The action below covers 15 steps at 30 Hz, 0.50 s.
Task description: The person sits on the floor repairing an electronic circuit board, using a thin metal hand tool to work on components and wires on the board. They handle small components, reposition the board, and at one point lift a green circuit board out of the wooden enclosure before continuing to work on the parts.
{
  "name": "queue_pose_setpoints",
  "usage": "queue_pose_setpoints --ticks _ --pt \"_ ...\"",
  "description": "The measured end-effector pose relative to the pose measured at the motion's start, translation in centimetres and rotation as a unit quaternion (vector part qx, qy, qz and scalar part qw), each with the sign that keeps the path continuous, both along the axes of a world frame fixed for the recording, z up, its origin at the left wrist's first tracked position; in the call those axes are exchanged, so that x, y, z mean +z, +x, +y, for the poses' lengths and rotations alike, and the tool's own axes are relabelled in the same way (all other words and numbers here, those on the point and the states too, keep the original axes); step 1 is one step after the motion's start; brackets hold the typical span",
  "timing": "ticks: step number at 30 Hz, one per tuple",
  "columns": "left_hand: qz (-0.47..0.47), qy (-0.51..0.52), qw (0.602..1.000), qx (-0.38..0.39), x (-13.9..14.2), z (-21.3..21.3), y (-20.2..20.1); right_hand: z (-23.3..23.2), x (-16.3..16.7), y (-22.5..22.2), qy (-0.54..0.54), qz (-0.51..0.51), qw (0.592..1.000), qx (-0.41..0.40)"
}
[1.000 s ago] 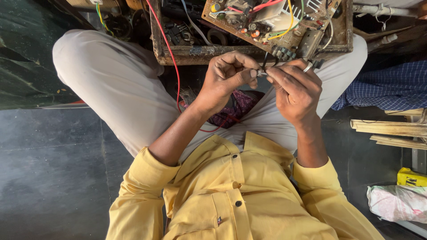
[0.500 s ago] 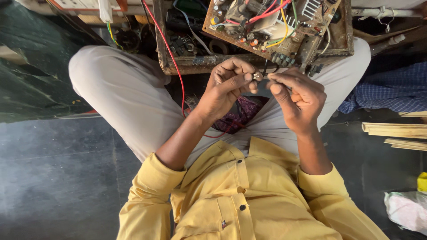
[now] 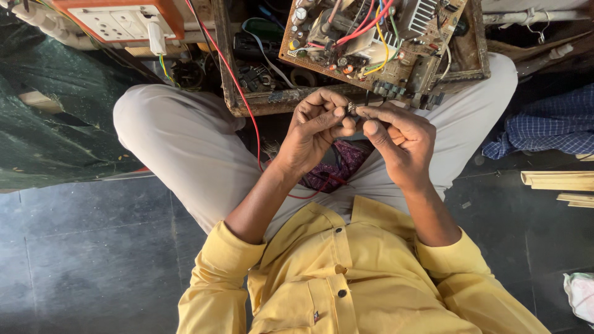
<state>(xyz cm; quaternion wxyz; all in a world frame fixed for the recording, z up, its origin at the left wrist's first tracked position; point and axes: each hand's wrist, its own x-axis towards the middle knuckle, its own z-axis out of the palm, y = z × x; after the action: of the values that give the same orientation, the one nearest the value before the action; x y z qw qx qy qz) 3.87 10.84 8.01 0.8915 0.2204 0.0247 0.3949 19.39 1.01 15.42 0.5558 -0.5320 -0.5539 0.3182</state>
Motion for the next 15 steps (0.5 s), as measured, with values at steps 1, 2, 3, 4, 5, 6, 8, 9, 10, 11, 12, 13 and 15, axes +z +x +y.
queue_pose_setpoints --ticks 1,2,3,4,5,6,8,9,10,11,12,13,15 --pt "0.005 0.001 1.000 0.002 0.00 -0.01 0.00 -0.04 -0.05 -0.01 -0.007 0.000 1.000 -0.009" --pt "0.010 0.002 1.000 0.004 0.03 0.04 -0.03 -0.03 -0.11 -0.04 -0.007 0.008 1.000 -0.011" --pt "0.011 0.001 1.000 0.003 0.07 0.12 -0.03 0.02 -0.19 -0.10 -0.006 0.016 1.000 -0.014" --pt "0.011 0.000 1.000 0.002 0.11 0.16 0.00 0.04 -0.24 -0.12 -0.006 0.023 1.000 -0.017" --pt "0.012 -0.001 1.000 0.001 0.12 0.12 0.01 0.00 -0.28 -0.12 -0.009 0.025 0.999 -0.018" --pt "0.011 0.000 1.000 0.000 0.12 0.15 0.02 0.02 -0.30 -0.10 -0.012 0.027 0.999 -0.019" --pt "0.010 0.002 1.000 -0.001 0.12 0.13 -0.05 0.00 -0.33 -0.09 -0.014 0.024 0.999 -0.020" --pt "0.014 0.003 1.000 0.000 0.10 0.10 -0.06 -0.01 -0.34 -0.07 -0.014 0.020 0.999 -0.021" --pt "0.017 0.006 1.000 0.002 0.12 0.13 -0.05 0.04 -0.34 -0.06 -0.012 0.016 1.000 -0.022" --pt "0.021 0.007 1.000 0.003 0.12 0.10 -0.03 0.04 -0.34 -0.05 -0.012 0.016 1.000 -0.022" --pt "0.022 0.008 1.000 0.003 0.09 0.07 -0.02 0.04 -0.36 -0.05 -0.012 0.016 1.000 -0.023" --pt "0.022 0.009 1.000 0.003 0.07 0.09 -0.01 0.09 -0.38 -0.04 -0.011 0.016 1.000 -0.023" --pt "0.025 0.012 1.000 0.003 0.02 0.09 -0.02 0.13 -0.41 0.00 -0.013 0.015 1.000 -0.022"
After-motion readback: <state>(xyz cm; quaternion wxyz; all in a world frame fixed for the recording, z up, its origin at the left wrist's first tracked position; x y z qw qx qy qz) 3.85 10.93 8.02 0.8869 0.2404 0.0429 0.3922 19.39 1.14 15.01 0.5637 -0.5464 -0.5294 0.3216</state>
